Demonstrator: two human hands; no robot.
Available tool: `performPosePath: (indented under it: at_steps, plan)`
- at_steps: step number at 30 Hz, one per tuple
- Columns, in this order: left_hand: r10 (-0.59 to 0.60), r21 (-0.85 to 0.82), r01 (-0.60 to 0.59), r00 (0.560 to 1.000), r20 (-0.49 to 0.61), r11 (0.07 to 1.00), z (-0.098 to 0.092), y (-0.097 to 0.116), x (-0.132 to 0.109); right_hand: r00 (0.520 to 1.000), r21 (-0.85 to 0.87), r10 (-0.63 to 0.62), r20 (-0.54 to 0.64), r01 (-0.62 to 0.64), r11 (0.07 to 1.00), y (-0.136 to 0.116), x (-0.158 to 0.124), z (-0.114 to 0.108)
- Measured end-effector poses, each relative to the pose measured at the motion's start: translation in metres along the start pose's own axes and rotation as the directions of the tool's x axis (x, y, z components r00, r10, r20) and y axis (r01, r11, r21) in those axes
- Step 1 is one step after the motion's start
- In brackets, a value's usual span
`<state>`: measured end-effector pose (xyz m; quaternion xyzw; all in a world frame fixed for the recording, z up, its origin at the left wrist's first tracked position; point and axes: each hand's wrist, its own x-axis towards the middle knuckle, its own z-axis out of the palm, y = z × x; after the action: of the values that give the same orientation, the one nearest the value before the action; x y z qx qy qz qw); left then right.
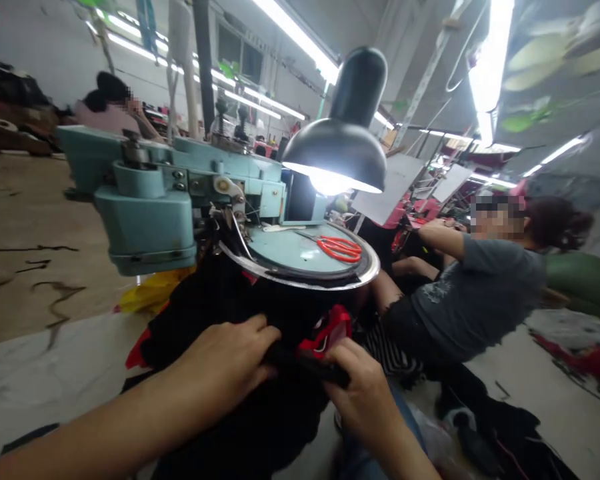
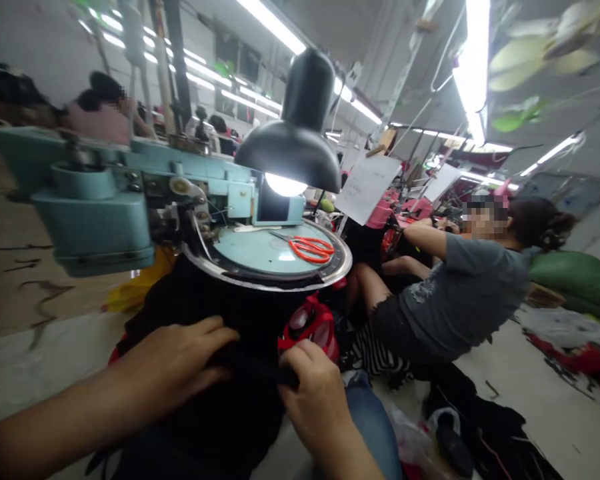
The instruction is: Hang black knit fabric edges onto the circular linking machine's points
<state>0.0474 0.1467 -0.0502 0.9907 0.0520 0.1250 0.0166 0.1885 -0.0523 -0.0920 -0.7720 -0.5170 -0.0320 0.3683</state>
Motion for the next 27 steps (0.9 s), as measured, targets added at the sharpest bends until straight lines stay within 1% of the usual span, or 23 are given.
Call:
performPosePath:
  at_steps: [2,3,4,5,7,8,9,10,11,12,13,14,15,16,18,19,20,21,22,23,25,26,27]
  plan:
    - [0.034,-0.083,-0.034,0.999,-0.006,0.996,-0.013,0.009,0.003,0.999,0.115,-0.027,-0.025,0.029,0.993,-0.018,0.010,-0.013]
    - [0.066,-0.102,-0.067,0.998,-0.021,0.992,-0.021,0.013,0.006,1.000,0.192,-0.017,0.013,0.014,0.981,-0.026,0.016,-0.017]
    - [0.093,-0.098,-0.097,0.994,-0.052,0.990,-0.029,0.016,0.009,0.996,0.268,-0.004,0.091,-0.021,0.963,-0.032,0.023,-0.019]
    - [0.110,-0.073,-0.117,0.989,-0.096,0.990,-0.038,0.018,0.013,0.980,0.333,0.002,0.199,-0.070,0.940,-0.037,0.031,-0.022]
    - [0.105,0.003,-0.106,0.982,-0.155,0.994,-0.054,0.017,0.019,0.904,0.409,-0.011,0.428,-0.183,0.894,-0.043,0.045,-0.029]
    - [0.087,0.026,-0.083,0.984,-0.153,0.996,-0.061,0.014,0.021,0.864,0.420,-0.005,0.503,-0.239,0.875,-0.044,0.052,-0.034]
    - [0.060,0.024,-0.057,0.990,-0.125,0.998,-0.068,0.010,0.023,0.842,0.418,0.023,0.539,-0.291,0.861,-0.045,0.057,-0.040]
    - [0.034,-0.016,-0.035,0.997,-0.075,0.999,-0.073,0.006,0.024,0.839,0.415,0.064,0.541,-0.332,0.847,-0.046,0.060,-0.048]
    - [0.018,-0.094,-0.019,1.000,-0.015,0.995,-0.077,0.002,0.025,0.850,0.421,0.105,0.517,-0.359,0.833,-0.047,0.062,-0.055]
    - [0.015,-0.197,-0.007,0.999,0.036,0.980,-0.079,-0.001,0.026,0.867,0.436,0.133,0.479,-0.367,0.822,-0.048,0.063,-0.062]
    - [0.015,-0.304,0.002,0.998,0.053,0.953,-0.080,-0.003,0.026,0.888,0.460,0.145,0.437,-0.359,0.812,-0.050,0.063,-0.067]
    - [0.007,-0.387,0.004,1.000,0.027,0.922,-0.079,-0.003,0.025,0.904,0.481,0.142,0.404,-0.342,0.808,-0.053,0.063,-0.071]
    - [-0.010,-0.429,-0.010,0.999,-0.046,0.903,-0.077,-0.003,0.024,0.915,0.492,0.136,0.380,-0.325,0.808,-0.055,0.061,-0.072]
    - [-0.030,-0.422,-0.033,0.990,-0.141,0.906,-0.074,-0.003,0.022,0.922,0.491,0.136,0.362,-0.312,0.813,-0.057,0.059,-0.072]
    - [-0.049,-0.305,-0.054,0.946,-0.321,0.951,-0.065,-0.003,0.017,0.943,0.460,0.161,0.292,-0.287,0.840,-0.057,0.055,-0.065]
    - [-0.051,-0.248,-0.045,0.929,-0.368,0.968,-0.059,-0.004,0.014,0.957,0.440,0.180,0.229,-0.266,0.858,-0.055,0.053,-0.060]
    - [-0.057,-0.228,-0.031,0.927,-0.371,0.973,-0.053,-0.006,0.011,0.969,0.427,0.192,0.155,-0.241,0.871,-0.053,0.051,-0.055]
    - [-0.074,-0.253,-0.016,0.938,-0.340,0.967,-0.047,-0.009,0.008,0.977,0.432,0.196,0.089,-0.215,0.876,-0.050,0.050,-0.050]
    - [-0.091,-0.318,-0.005,0.953,-0.287,0.948,-0.041,-0.012,0.006,0.980,0.453,0.192,0.051,-0.193,0.870,-0.046,0.049,-0.045]
    - [-0.103,-0.407,0.001,0.968,-0.230,0.913,-0.036,-0.016,0.004,0.983,0.481,0.180,0.042,-0.178,0.858,-0.044,0.049,-0.041]
    - [-0.126,-0.577,0.032,0.984,-0.124,0.816,-0.026,-0.021,0.002,0.987,0.496,0.142,0.082,-0.163,0.853,-0.042,0.051,-0.033]
    - [-0.150,-0.631,0.052,0.983,-0.103,0.774,-0.022,-0.023,0.002,0.989,0.457,0.117,0.090,-0.145,0.877,-0.044,0.052,-0.029]
    - [-0.186,-0.660,0.064,0.976,-0.115,0.748,-0.018,-0.023,0.002,0.994,0.381,0.087,0.069,-0.107,0.918,-0.047,0.053,-0.025]
